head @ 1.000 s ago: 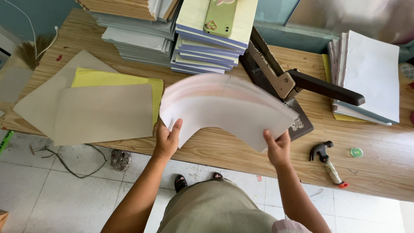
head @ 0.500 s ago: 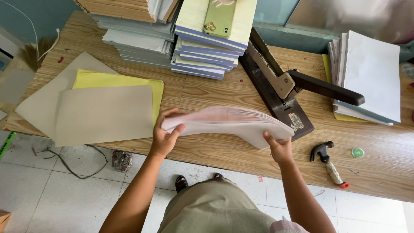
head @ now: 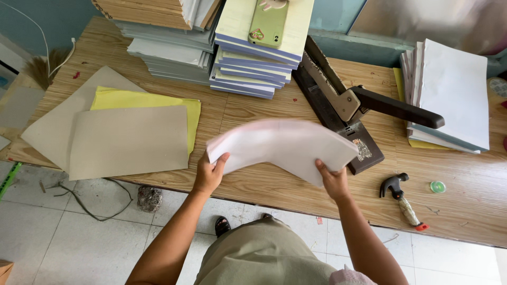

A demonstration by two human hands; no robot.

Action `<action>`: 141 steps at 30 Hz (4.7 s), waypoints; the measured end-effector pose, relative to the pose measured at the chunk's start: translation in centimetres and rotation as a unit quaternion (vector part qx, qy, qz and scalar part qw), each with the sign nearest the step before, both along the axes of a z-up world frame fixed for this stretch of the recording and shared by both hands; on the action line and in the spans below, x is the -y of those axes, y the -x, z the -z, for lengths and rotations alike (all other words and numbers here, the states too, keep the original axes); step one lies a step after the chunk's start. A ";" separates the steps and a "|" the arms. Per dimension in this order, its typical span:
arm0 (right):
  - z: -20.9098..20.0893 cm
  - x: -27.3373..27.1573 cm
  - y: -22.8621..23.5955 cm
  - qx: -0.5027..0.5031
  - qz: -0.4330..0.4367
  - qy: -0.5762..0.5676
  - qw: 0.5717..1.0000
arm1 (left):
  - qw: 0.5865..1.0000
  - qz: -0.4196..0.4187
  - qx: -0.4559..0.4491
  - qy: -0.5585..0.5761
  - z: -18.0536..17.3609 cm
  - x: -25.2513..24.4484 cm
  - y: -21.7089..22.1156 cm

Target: The person repeatedly folds and unfolds a stack of pink and white paper sheets on a wooden table. The person handles the sheets by hand, aligning edges and pressing folds without using any tools. The sheets remain on the table throughout the clip.

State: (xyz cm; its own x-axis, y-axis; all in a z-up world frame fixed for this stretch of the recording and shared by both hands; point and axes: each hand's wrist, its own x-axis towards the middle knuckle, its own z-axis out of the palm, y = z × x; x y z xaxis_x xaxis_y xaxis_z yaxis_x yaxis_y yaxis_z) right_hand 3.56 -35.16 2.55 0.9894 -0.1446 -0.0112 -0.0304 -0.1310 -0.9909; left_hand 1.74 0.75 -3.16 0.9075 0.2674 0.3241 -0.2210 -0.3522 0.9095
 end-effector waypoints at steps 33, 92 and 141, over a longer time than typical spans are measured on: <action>4.0 -1.0 -0.7 -0.296 -0.084 0.231 0.923 | 0.954 0.068 -0.119 -0.267 -3.9 -0.5 4.1; 13.2 0.6 6.4 0.227 -0.103 0.554 0.794 | 0.897 0.099 -0.208 -0.378 -3.0 4.5 4.6; -2.8 1.6 0.1 0.209 0.010 -0.004 0.978 | 0.978 0.095 0.144 0.117 -11.6 0.8 0.2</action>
State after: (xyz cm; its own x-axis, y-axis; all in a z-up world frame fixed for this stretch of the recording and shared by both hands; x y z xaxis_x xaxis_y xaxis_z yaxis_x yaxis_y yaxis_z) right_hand 3.46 -36.73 5.35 0.9045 -0.1652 0.3932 0.3761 -0.1259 -0.9180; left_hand 1.58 -0.10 8.40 0.8283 0.2009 0.5230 -0.5204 -0.0697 0.8511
